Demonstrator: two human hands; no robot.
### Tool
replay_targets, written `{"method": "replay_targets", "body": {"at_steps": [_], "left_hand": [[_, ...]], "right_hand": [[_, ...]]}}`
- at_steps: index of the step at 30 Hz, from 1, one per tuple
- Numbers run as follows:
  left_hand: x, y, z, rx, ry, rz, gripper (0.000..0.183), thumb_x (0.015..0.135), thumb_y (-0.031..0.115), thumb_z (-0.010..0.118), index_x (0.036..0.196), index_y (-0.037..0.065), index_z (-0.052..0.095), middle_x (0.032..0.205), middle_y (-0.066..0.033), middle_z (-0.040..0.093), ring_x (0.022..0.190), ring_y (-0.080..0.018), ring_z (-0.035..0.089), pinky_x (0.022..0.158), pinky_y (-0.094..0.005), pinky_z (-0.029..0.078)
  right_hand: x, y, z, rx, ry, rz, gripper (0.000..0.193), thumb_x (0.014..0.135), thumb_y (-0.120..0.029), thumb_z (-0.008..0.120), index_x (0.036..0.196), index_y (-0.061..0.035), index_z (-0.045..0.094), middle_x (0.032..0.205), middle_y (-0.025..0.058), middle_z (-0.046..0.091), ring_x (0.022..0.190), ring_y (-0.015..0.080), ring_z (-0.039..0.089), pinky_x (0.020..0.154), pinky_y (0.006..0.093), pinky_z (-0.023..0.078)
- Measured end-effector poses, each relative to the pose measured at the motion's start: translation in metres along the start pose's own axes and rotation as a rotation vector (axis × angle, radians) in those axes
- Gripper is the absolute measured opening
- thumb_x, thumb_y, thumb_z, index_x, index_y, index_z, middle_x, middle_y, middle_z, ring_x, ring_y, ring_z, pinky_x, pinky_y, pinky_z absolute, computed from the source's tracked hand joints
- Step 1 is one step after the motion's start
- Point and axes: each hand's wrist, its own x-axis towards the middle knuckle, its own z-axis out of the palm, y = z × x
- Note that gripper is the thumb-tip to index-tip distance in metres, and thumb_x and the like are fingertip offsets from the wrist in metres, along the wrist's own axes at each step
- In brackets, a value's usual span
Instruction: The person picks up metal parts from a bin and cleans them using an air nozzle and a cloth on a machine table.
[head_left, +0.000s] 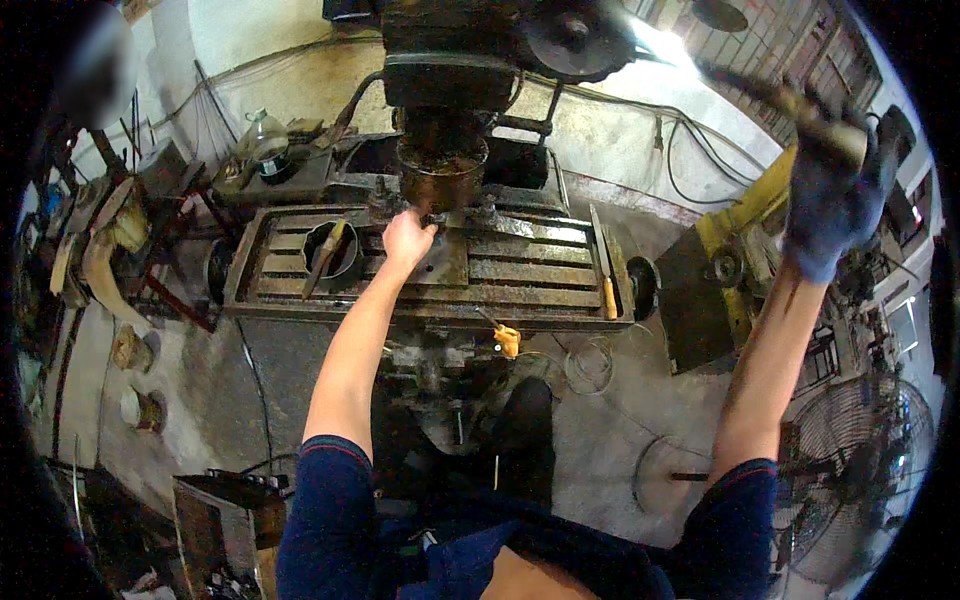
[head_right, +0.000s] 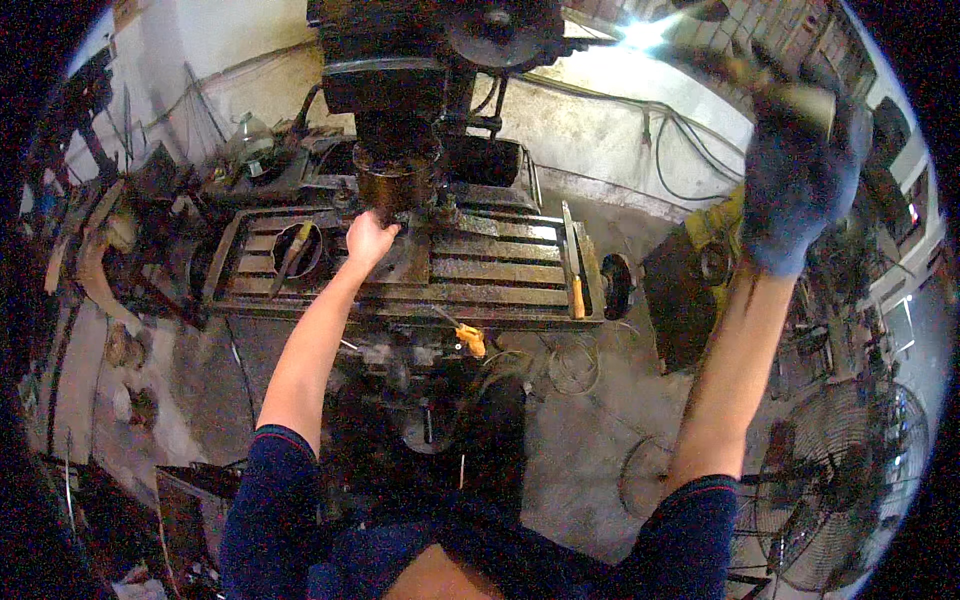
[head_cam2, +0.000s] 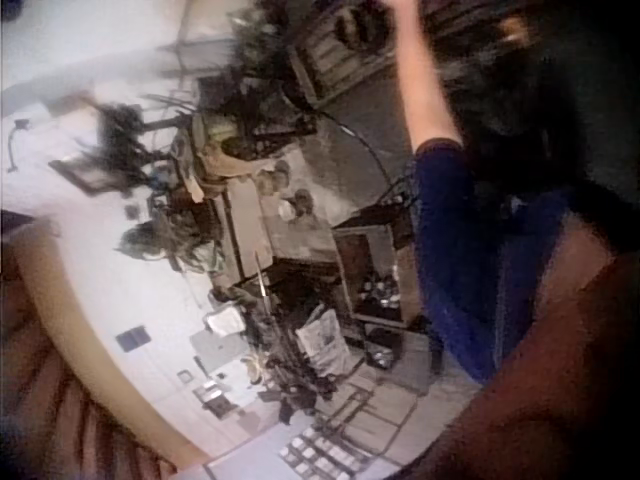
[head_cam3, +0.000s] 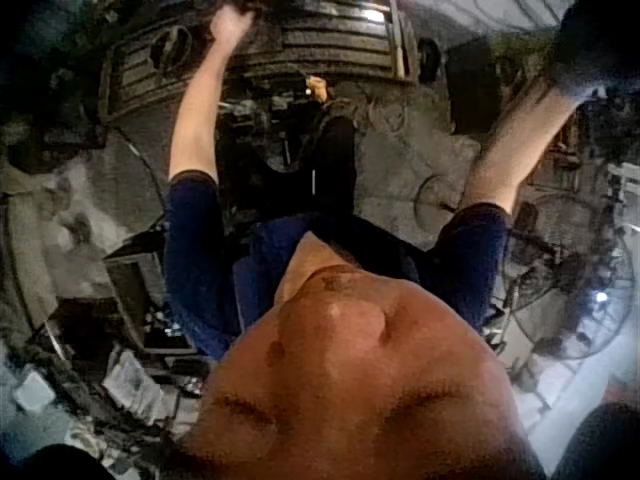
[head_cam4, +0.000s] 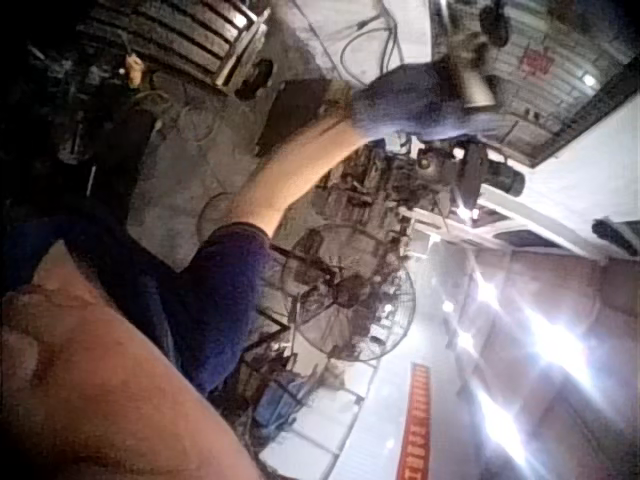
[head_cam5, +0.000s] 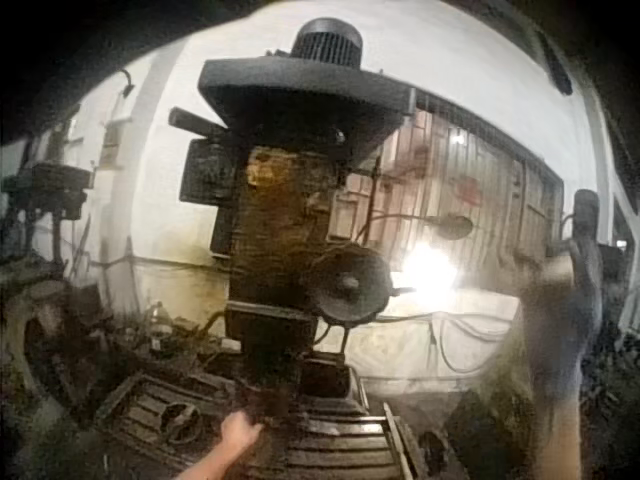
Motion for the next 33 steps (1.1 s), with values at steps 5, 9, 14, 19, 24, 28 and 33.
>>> {"method": "replay_targets", "body": {"at_steps": [5,9,14,19,24,28,33], "left_hand": [[-0.012,-0.002,-0.007,0.022,0.047,-0.004,0.034,0.065,0.031,0.071,0.08,0.001,0.064,0.075,-0.0191,0.062,0.075,-0.0337,0.061,0.066,-0.0416,0.049],[-0.01,-0.002,-0.002,-0.005,0.095,0.003,0.035,0.065,0.031,0.072,0.072,-0.001,0.063,0.074,-0.019,0.062,0.074,-0.0334,0.061,0.064,-0.0415,0.049],[-0.008,0.004,-0.006,0.031,0.025,-0.022,0.035,0.067,0.031,0.072,0.074,-0.002,0.062,0.074,-0.0193,0.062,0.072,-0.0337,0.061,0.061,-0.0422,0.048],[-0.022,-0.013,-0.027,-0.238,-0.014,0.06,0.034,0.069,0.021,0.071,0.093,-0.001,0.061,0.075,-0.0171,0.064,0.066,-0.0269,0.062,0.057,-0.0384,0.048],[-0.082,-0.056,-0.089,-0.533,-0.217,0.119,0.035,0.073,0.004,0.061,0.107,-0.002,0.057,0.073,-0.0114,0.063,0.054,-0.013,0.058,0.053,-0.0284,0.047],[-0.174,-0.113,-0.185,-0.41,-0.344,0.104,0.034,0.075,0.012,0.061,0.106,0.0,0.057,0.085,-0.0122,0.063,0.063,-0.0147,0.06,0.06,-0.0305,0.048],[-0.335,-0.187,-0.309,-0.146,-0.092,-0.336,0.033,0.074,0.015,0.064,0.102,-0.001,0.059,0.083,-0.0134,0.063,0.066,-0.0148,0.058,0.062,-0.0299,0.048]], "right_hand": [[-0.087,0.006,-0.02,-0.228,-0.226,-0.094,0.033,0.089,-0.036,0.042,0.087,-0.0042,0.052,0.092,0.0134,0.056,0.104,0.0322,0.05,0.097,0.0513,0.031],[-0.12,0.011,-0.016,-0.308,-0.128,-0.071,0.035,0.088,-0.036,0.042,0.077,-0.0034,0.048,0.085,0.0141,0.056,0.101,0.037,0.051,0.096,0.0535,0.029],[-0.132,0.017,-0.02,-0.289,-0.094,-0.058,0.034,0.089,-0.033,0.044,0.072,-0.003,0.046,0.078,0.0144,0.055,0.1,0.0376,0.052,0.095,0.0544,0.03],[-0.137,0.024,-0.01,-0.289,-0.094,-0.065,0.033,0.088,-0.03,0.047,0.072,-0.001,0.048,0.077,0.0128,0.054,0.095,0.0349,0.053,0.094,0.0516,0.032],[-0.149,0.026,-0.025,-0.629,-0.071,-0.092,0.03,0.086,-0.025,0.048,0.08,0.0029,0.056,0.084,0.0127,0.06,0.086,0.0257,0.056,0.091,0.0402,0.039],[-0.151,0.027,-0.084,-0.657,-0.041,-0.017,0.024,0.082,-0.02,0.051,0.085,0.0022,0.06,0.091,0.0125,0.062,0.088,0.0247,0.057,0.087,0.0374,0.043],[-0.157,0.041,-0.086,-1.178,-0.176,-0.378,0.015,0.08,-0.003,0.052,0.091,0.0005,0.061,0.091,0.0103,0.063,0.086,0.0209,0.058,0.075,0.0313,0.046]]}}
